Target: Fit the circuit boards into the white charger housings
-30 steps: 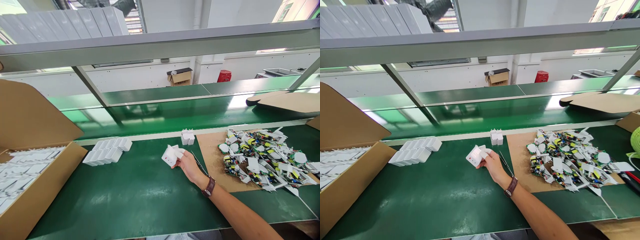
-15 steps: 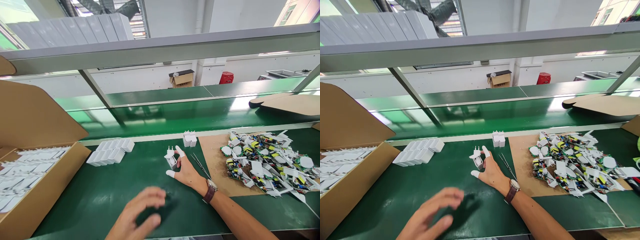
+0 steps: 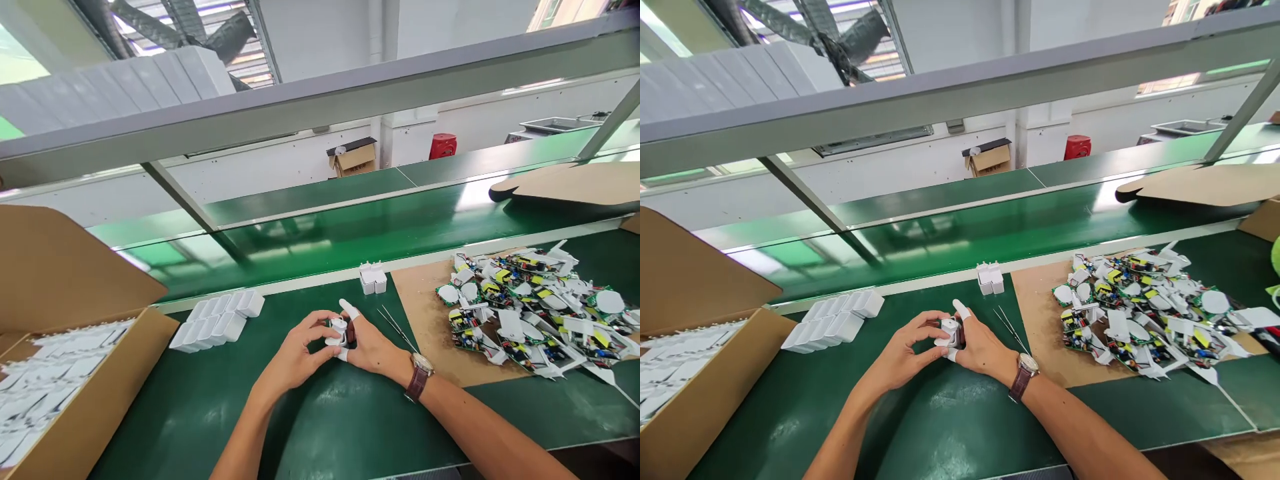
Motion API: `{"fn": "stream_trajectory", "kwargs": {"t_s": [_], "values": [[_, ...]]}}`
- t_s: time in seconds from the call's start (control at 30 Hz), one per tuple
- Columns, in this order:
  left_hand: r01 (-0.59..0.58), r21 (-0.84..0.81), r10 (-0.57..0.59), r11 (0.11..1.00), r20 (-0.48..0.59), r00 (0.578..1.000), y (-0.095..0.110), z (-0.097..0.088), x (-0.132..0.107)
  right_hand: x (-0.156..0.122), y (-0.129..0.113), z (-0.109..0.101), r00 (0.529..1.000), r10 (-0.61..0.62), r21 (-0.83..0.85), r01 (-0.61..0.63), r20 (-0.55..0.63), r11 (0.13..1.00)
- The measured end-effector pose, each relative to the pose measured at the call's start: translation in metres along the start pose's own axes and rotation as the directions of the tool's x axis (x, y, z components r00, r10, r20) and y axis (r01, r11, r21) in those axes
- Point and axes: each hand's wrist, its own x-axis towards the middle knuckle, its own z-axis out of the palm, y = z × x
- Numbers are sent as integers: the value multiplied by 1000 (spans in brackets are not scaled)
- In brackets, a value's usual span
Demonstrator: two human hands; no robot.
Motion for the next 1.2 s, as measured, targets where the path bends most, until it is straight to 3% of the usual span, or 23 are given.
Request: {"fn": "stream_trajectory", "kwargs": {"t_s": [0.13, 0.3, 0.5, 0.57, 0.73, 0.87, 0.97, 1.07, 1.2], "values": [[-19, 147, 41, 989, -149, 988, -3, 9, -3, 1, 3, 2, 1000, -26, -38, 26, -8, 999], [-65, 324, 126, 944, -172, 977, -6, 16, -3, 1, 7, 4, 998, -64, -19, 64, -28, 998], [-153, 328, 236, 932, -229, 944, -13, 25, -2, 3, 15, 8, 996, -82, 2, 82, -34, 997], [-146, 316, 227, 938, -240, 944, -13, 28, -5, 4, 14, 8, 997, -76, 11, 76, -21, 997], [-62, 256, 96, 965, -123, 988, -19, 22, -5, 1, 8, 5, 998, -55, -80, 53, -26, 995], [46, 239, 15, 970, -248, 969, -37, 6, 25, -3, 3, 5, 988, -134, -341, 101, -76, 935], [74, 180, -13, 981, -317, 948, -48, 3, 59, -5, 0, 3, 963, -264, -530, 249, 49, 810], [32, 152, 10, 988, -274, 962, -50, 14, 89, -6, -1, 3, 921, -352, -636, 374, 167, 675], [-9, 163, 46, 987, -230, 972, -49, 35, 116, -4, 3, 4, 915, -355, -670, 388, 195, 633]]}}
